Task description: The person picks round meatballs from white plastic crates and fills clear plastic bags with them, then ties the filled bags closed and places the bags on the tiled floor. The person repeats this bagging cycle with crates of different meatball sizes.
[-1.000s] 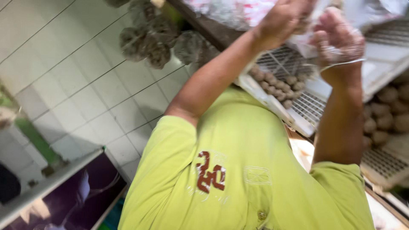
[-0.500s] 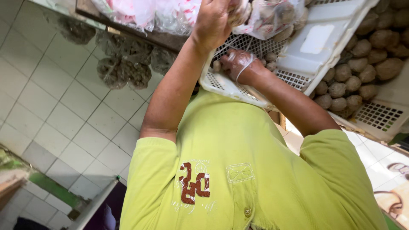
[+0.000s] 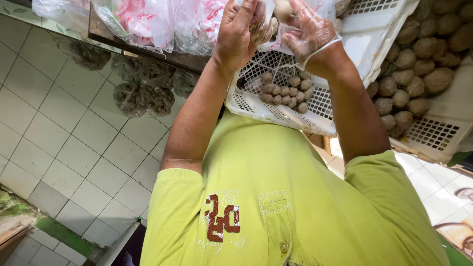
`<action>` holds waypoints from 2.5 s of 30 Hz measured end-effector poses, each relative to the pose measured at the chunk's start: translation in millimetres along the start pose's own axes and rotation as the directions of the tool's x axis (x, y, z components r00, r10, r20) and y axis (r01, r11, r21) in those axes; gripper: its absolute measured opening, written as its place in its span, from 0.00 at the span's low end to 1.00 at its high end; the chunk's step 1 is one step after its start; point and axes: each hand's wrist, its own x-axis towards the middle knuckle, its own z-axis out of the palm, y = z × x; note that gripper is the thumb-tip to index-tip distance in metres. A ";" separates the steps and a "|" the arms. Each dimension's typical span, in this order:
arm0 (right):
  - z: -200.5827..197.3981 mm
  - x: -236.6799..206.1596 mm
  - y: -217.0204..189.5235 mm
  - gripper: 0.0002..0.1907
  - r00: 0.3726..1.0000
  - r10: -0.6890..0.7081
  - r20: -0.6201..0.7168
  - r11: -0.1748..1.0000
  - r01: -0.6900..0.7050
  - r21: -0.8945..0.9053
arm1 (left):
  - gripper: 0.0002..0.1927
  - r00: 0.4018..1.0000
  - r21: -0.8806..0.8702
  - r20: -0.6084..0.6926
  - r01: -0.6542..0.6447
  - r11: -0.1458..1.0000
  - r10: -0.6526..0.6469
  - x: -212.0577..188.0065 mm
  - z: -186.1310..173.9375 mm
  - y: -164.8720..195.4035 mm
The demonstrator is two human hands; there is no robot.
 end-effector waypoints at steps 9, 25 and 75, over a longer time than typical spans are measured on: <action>55.9 -52.8 27.8 0.21 0.927 0.083 0.367 0.968 0.012 -0.250 | 0.15 0.975 -0.027 -0.202 0.086 0.996 -0.089 -2.0 -20.6 -18.1; -1.9 -30.6 -20.8 0.15 0.655 0.361 0.663 0.822 -0.560 0.106 | 0.18 0.994 0.059 -0.074 -0.073 0.996 0.077 -2.0 -17.5 -17.0; 84.5 -110.8 100.6 0.16 0.661 0.584 0.471 0.684 -0.088 -0.724 | 0.10 0.981 0.029 -0.191 0.043 0.999 -0.037 -6.7 -28.6 -27.1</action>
